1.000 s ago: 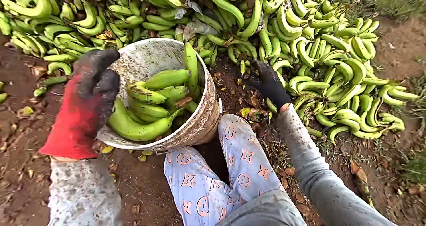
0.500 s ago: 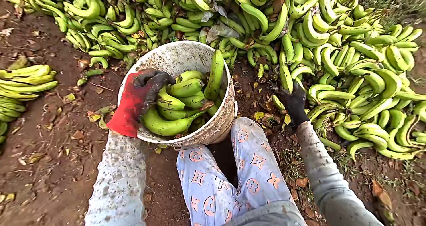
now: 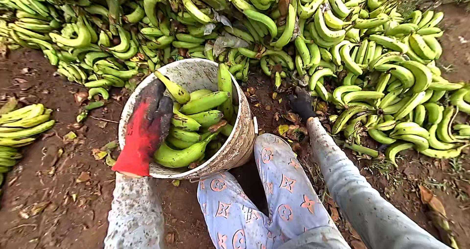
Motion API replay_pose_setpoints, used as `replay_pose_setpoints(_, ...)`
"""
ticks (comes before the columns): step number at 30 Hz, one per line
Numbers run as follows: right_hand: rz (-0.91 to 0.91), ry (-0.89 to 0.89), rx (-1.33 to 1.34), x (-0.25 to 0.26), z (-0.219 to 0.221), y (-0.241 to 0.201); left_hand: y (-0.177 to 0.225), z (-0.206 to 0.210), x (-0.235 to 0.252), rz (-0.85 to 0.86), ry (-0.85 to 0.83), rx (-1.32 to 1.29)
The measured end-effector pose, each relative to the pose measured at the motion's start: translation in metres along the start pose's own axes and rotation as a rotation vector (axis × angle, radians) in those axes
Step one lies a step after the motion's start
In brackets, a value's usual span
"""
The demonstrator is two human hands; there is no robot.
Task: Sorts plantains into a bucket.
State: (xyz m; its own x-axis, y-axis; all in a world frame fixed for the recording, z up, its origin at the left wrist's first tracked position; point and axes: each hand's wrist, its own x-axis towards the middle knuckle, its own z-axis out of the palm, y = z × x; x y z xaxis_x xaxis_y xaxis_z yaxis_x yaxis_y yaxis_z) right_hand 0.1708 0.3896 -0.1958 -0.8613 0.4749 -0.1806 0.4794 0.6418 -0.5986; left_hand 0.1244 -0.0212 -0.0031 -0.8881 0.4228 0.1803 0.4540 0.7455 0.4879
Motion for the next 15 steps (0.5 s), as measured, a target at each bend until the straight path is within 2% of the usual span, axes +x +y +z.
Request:
replay_pose_setpoints(1,0.065,0.002,-0.052,0.018,0.034,0.045,0.0,0.001,0.004,-0.006,-0.054,-0.022)
replay_pose_setpoints(3,0.185,-0.164,-0.214,0.035,0.065,0.09,0.0,0.004,0.01,-0.018,-0.134,-0.115)
replay_pose_setpoints(6,0.205,-0.262,-0.291,0.033,0.072,0.081,-0.012,0.0,0.005,-0.01,-0.195,-0.171)
replay_pose_setpoints(9,0.186,-0.329,-0.198,0.036,0.067,0.066,-0.022,0.005,0.006,0.121,-0.218,-0.107)
replay_pose_setpoints(10,0.159,-0.282,-0.098,0.034,0.062,0.052,-0.023,0.006,0.008,0.129,-0.217,-0.083)
replay_pose_setpoints(12,0.009,-0.056,0.111,0.02,0.041,0.007,-0.027,0.007,0.011,0.155,-0.208,-0.044)
replay_pose_setpoints(13,-0.14,0.1,0.219,0.007,0.023,-0.024,-0.032,0.008,0.012,0.18,-0.193,-0.027)
replay_pose_setpoints(15,-0.567,0.496,0.46,-0.015,-0.015,-0.093,-0.036,0.004,0.016,0.183,-0.139,-0.043)
